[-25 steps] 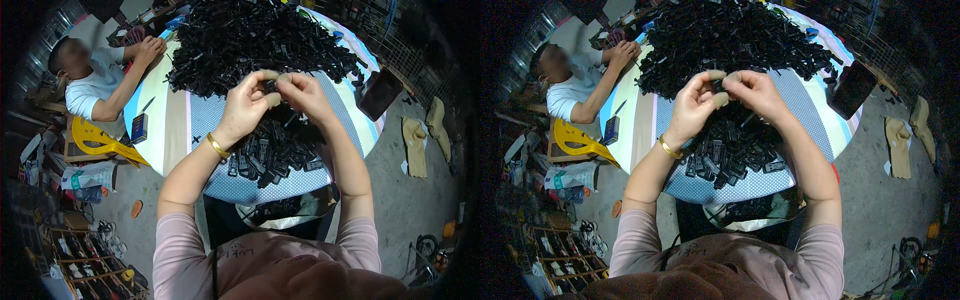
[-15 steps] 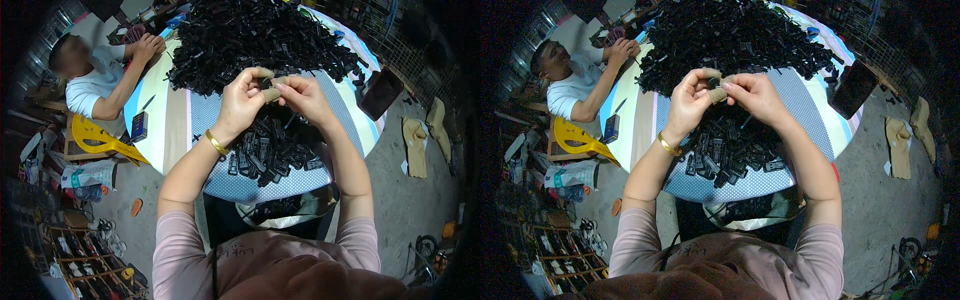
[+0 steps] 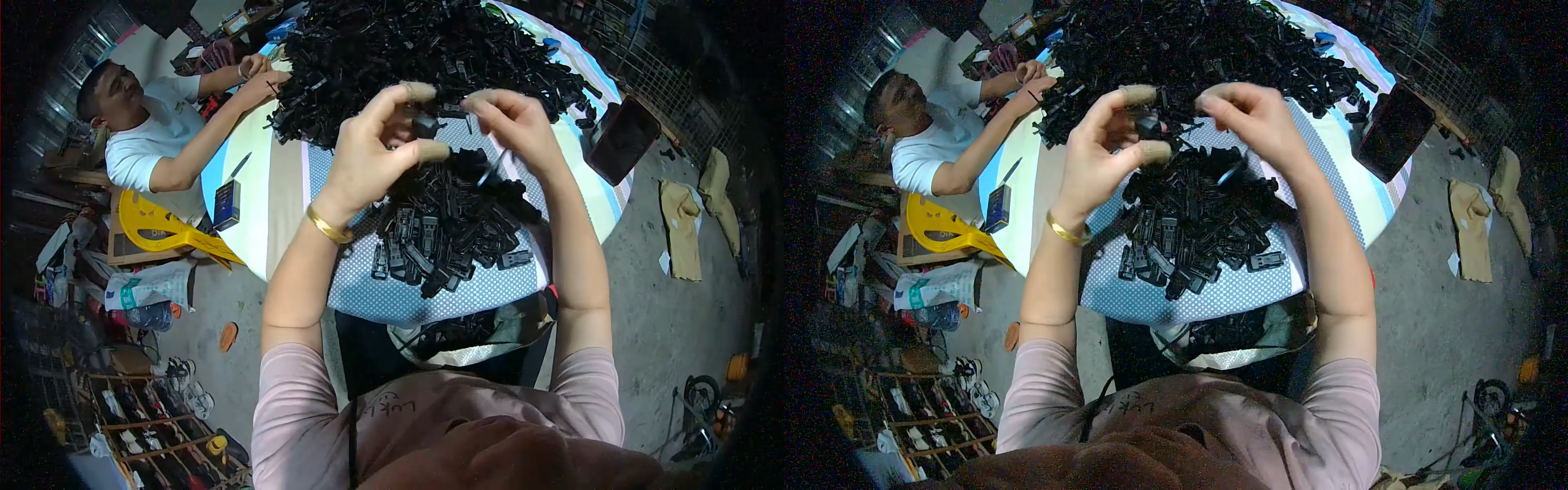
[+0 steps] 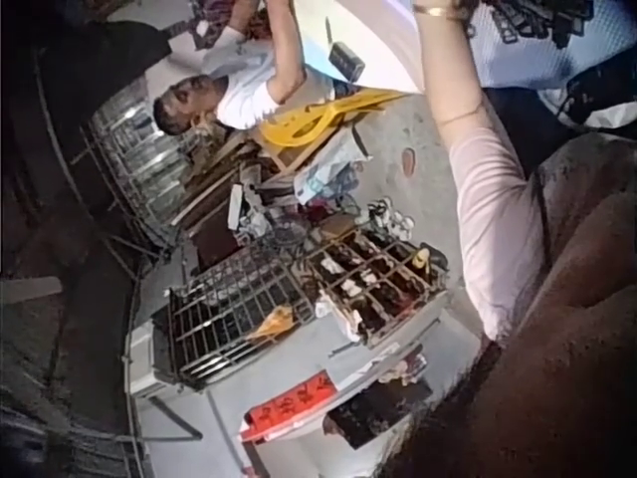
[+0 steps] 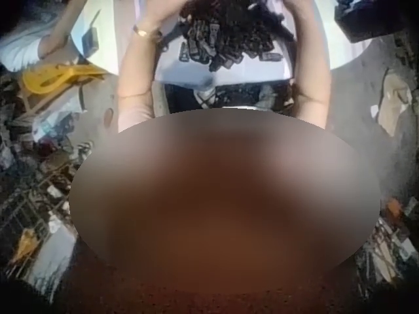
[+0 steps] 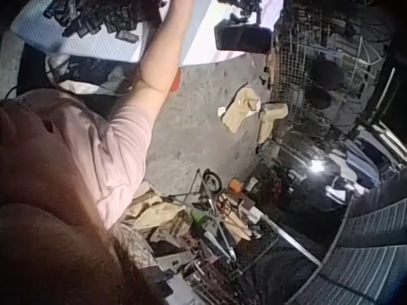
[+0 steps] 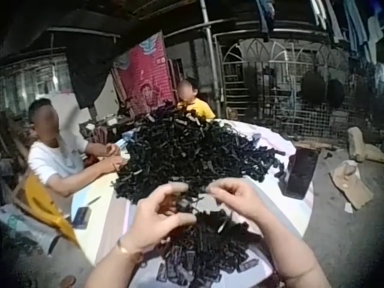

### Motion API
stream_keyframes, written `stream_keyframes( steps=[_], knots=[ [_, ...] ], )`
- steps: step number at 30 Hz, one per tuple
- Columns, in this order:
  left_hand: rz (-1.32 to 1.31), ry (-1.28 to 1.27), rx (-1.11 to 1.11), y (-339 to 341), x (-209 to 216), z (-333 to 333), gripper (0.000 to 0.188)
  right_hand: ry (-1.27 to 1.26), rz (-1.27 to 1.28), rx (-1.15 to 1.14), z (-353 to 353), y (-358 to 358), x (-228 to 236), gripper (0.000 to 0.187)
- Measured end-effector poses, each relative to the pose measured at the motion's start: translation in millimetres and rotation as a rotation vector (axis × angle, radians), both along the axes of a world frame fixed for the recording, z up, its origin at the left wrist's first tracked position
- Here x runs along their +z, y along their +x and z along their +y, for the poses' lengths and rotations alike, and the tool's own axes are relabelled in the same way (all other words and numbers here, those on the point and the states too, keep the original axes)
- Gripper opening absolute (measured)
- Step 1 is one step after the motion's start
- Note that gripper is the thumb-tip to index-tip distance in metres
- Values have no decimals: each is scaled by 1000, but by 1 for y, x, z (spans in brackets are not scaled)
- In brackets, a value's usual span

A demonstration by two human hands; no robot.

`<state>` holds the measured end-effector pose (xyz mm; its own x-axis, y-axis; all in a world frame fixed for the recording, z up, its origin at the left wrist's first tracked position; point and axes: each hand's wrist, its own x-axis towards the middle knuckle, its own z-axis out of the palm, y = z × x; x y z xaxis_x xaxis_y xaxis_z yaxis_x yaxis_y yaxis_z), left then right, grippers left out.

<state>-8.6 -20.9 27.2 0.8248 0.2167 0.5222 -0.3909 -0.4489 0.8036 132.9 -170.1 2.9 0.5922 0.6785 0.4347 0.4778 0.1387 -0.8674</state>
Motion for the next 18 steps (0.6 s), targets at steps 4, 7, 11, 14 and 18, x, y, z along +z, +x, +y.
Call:
stream_keyframes(
  steps=[4,7,11,14,18],
  knots=[
    [314,271,-231,-1,-1,9,40,-245,-304,-56,4,11,-12,22],
    [378,156,-352,4,-9,12,35,-518,-589,-83,14,-1,-23,21],
    [266,-46,-216,12,-12,29,24,-607,-682,-95,20,-5,-25,18],
    [232,-90,-103,16,-18,37,28,-423,-584,-238,18,4,-29,17],
    [235,317,106,12,-17,24,40,-354,-287,-255,13,7,-21,20]
  ],
)
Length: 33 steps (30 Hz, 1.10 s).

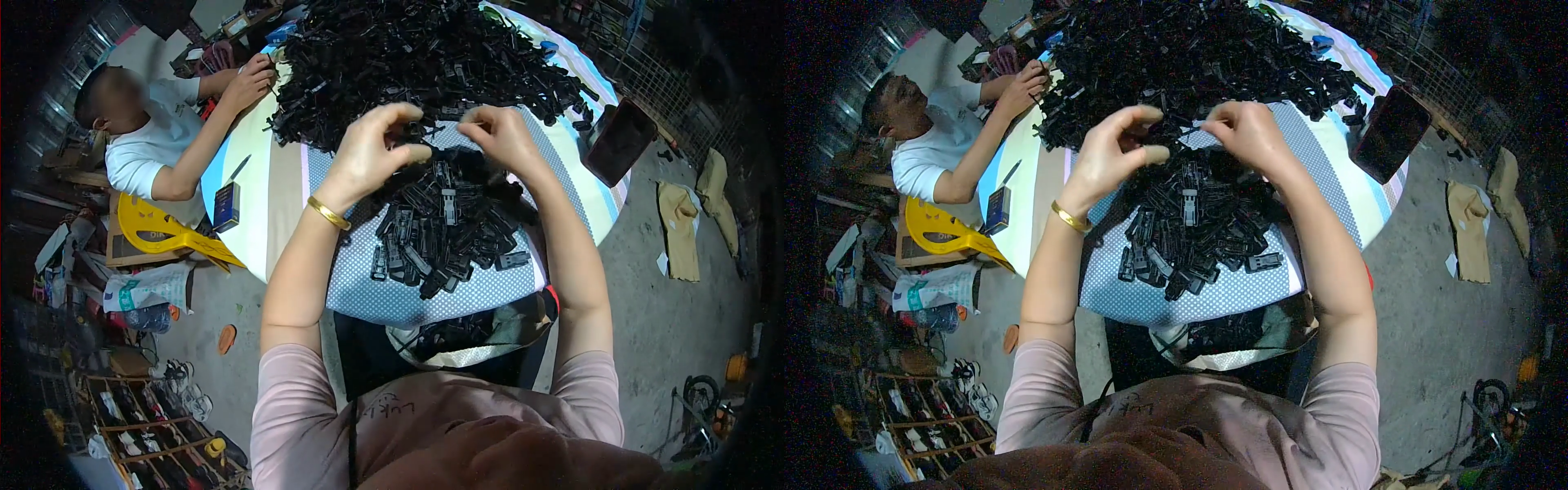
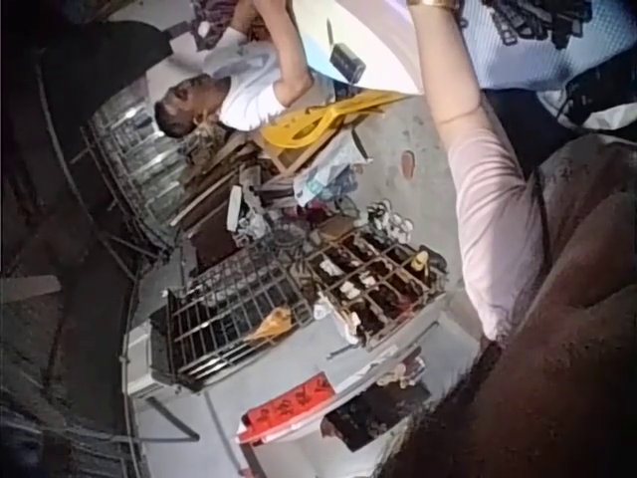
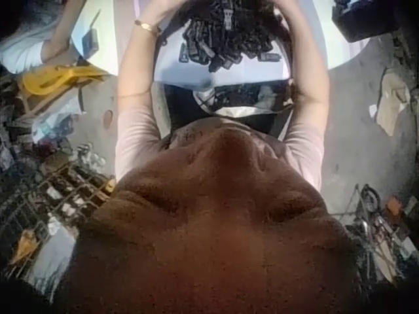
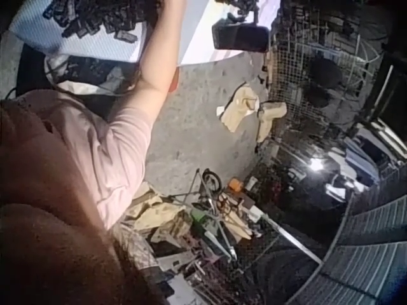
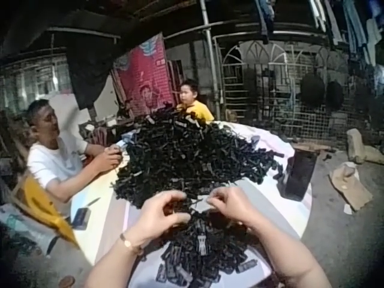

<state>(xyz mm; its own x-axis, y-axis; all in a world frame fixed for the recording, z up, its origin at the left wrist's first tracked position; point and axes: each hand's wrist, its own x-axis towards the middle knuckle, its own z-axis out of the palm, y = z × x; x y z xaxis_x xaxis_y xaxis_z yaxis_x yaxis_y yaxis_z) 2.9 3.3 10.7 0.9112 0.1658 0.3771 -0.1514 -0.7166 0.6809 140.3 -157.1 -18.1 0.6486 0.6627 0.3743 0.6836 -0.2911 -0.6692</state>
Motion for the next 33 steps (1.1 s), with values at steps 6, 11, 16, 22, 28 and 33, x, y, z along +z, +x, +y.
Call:
stream_keyframes(
  steps=[6,11,16,22,28,33],
  knots=[
    [172,211,65,9,-25,-1,36,-175,-254,148,18,-12,-15,16],
    [-12,-212,-1,16,-22,-2,48,210,57,89,12,-4,-16,12],
    [-404,311,-30,9,-8,-23,67,286,521,131,5,-14,5,11],
    [-427,241,21,5,-11,-18,69,311,844,259,1,-33,17,14],
    [-349,226,-93,3,-6,-8,74,330,860,276,3,-43,17,15],
    [-339,101,21,1,-5,-23,59,395,946,306,1,-40,18,17]
  ],
)
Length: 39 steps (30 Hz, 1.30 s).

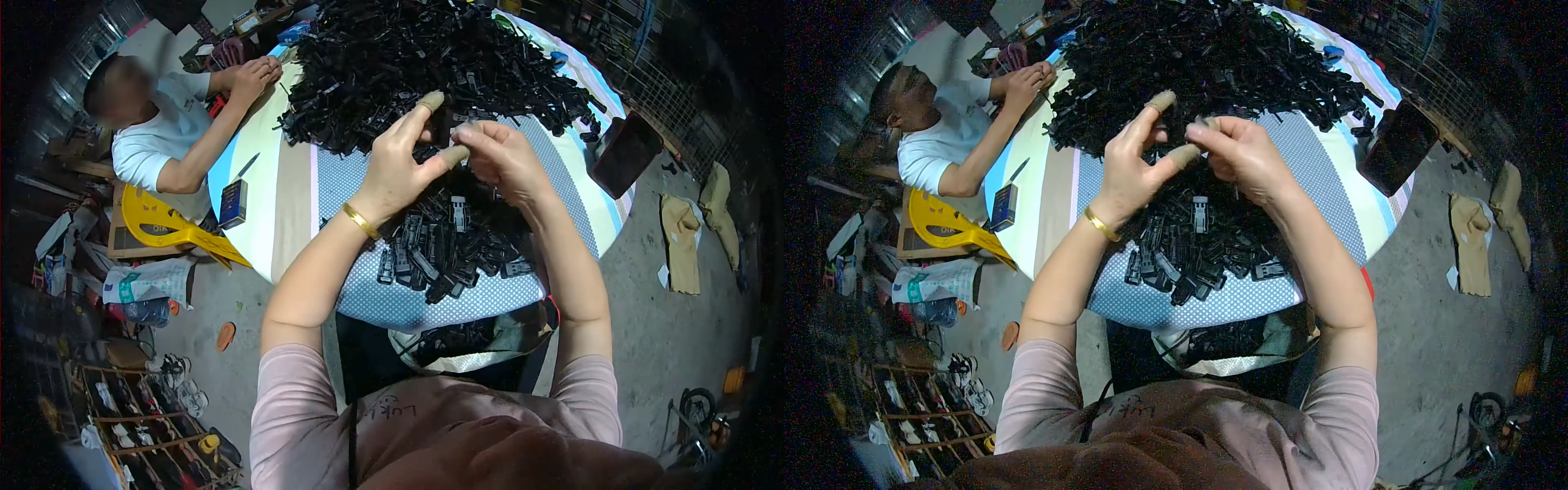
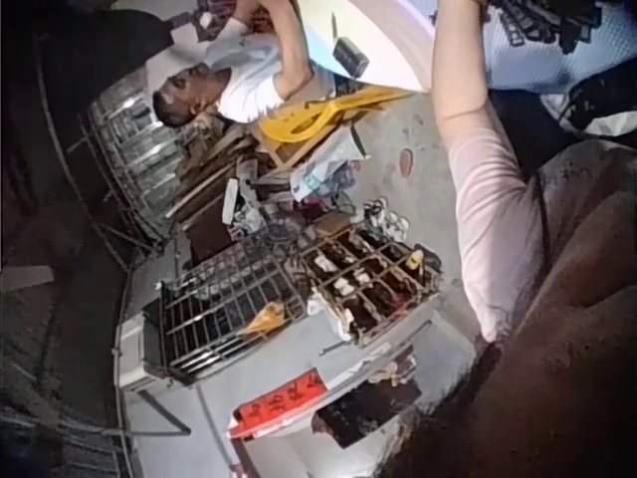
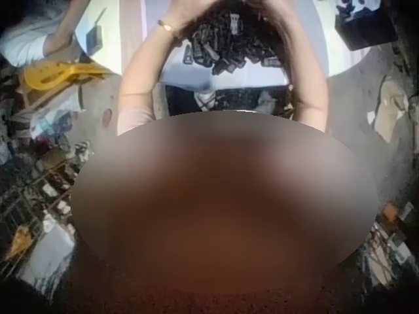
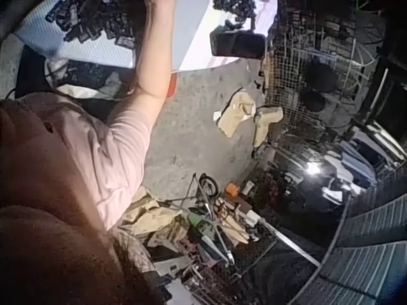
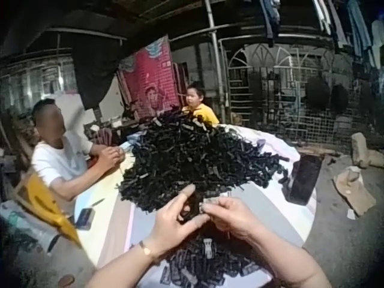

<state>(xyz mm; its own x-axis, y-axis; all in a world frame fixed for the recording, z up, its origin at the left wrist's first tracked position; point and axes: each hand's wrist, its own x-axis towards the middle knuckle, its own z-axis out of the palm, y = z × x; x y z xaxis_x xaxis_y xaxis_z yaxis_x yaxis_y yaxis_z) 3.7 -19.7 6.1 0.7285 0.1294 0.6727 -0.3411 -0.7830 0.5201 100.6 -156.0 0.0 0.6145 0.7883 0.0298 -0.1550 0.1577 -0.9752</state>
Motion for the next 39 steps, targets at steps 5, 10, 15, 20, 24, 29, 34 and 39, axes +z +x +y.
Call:
stream_keyframes(
  steps=[5,10,15,20,24,29,34,39],
  knots=[
    [-91,-353,-116,11,-16,-3,43,93,-200,-173,3,-3,-1,21],
    [-59,-552,-304,11,-19,-3,29,135,-243,-124,4,-5,-5,20],
    [-33,-412,-204,7,-16,-6,26,198,-601,-207,7,-6,-9,18],
    [-132,-170,-59,5,-15,-7,24,88,-691,-186,4,-1,-10,18],
    [-133,-157,-36,1,-8,-9,21,88,-640,-174,3,-7,-7,18],
    [-228,-78,27,-2,-8,-12,17,11,-513,-122,0,-10,-3,20],
    [-152,-281,-90,3,-8,-11,28,15,-410,-55,3,-4,-5,20],
    [-2,-1052,-481,-2,13,1,36,56,-904,-288,1,-6,0,15]
  ],
)
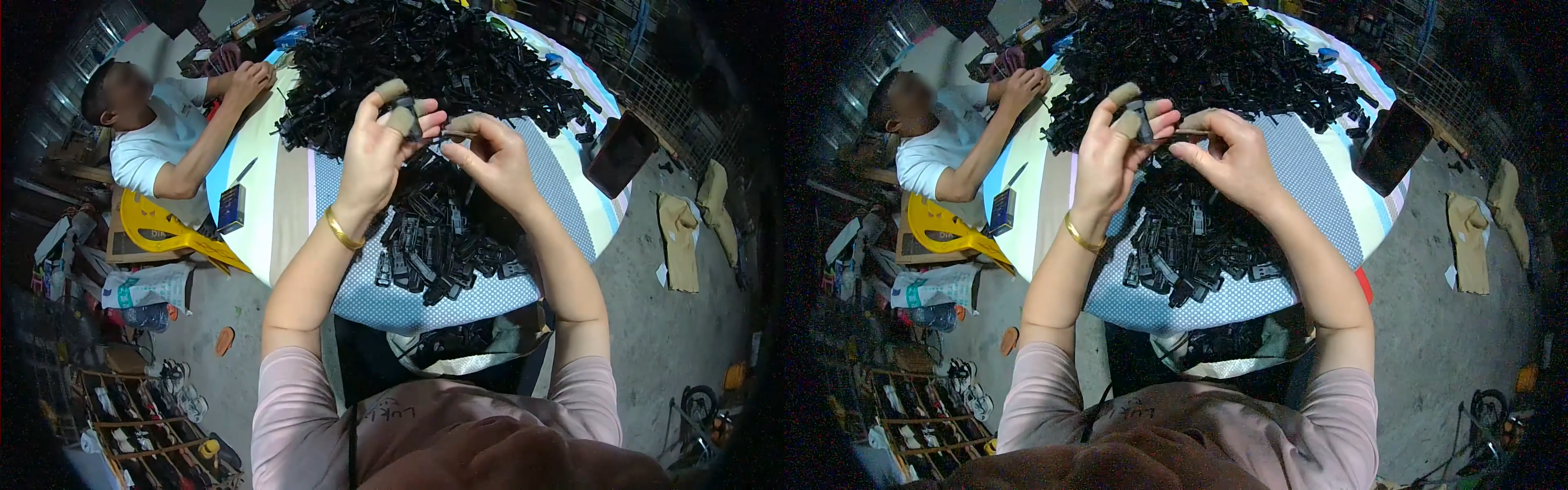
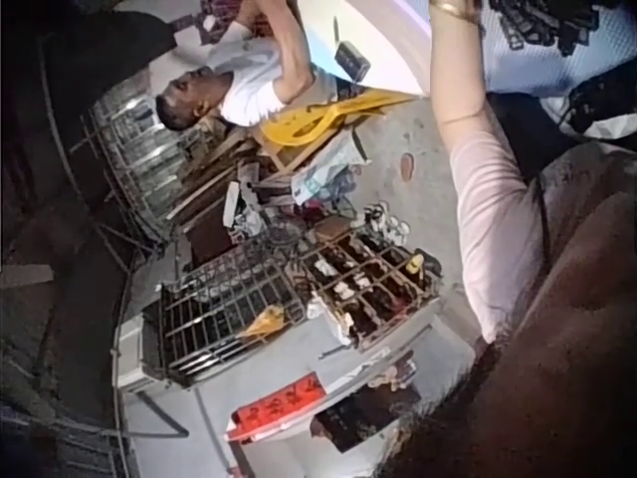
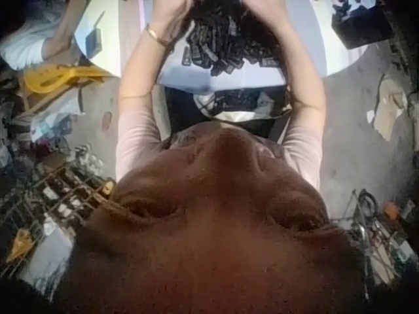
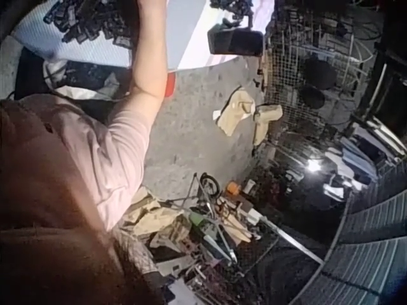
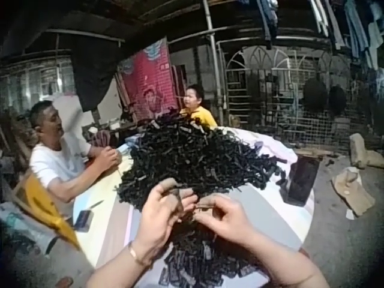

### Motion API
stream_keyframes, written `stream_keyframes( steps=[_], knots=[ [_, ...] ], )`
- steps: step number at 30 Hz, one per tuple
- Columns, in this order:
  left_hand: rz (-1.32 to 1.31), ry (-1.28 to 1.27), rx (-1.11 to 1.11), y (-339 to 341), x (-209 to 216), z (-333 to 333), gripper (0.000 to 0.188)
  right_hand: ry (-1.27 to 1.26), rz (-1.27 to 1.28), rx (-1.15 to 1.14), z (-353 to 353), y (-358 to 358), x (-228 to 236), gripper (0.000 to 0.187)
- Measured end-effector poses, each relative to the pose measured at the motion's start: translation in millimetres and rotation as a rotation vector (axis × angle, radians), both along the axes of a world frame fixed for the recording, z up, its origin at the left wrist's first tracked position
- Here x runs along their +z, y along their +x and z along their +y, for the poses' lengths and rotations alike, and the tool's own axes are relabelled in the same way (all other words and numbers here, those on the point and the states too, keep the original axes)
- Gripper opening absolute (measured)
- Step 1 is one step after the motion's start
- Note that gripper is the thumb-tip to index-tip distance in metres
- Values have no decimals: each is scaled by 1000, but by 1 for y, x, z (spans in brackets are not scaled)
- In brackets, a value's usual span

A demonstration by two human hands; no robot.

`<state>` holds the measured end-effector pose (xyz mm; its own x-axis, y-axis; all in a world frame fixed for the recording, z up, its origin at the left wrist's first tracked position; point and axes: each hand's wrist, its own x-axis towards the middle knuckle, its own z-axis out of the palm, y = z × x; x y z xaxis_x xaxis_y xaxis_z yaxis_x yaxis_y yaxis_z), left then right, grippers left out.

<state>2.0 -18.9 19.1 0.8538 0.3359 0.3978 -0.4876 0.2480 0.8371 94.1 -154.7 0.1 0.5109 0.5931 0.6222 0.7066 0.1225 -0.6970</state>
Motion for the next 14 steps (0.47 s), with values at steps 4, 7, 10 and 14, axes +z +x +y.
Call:
stream_keyframes(
  steps=[4,7,10,14],
  knots=[
    [45,-269,-217,4,-6,10,28,113,-30,53,-1,1,-4,15],
    [181,-110,-226,5,-8,13,28,155,-147,150,-8,6,3,13],
    [238,159,-196,-1,-8,12,34,158,199,238,-6,-2,3,15],
    [131,533,-109,-6,-7,0,37,86,307,169,-5,-2,1,23]
  ],
)
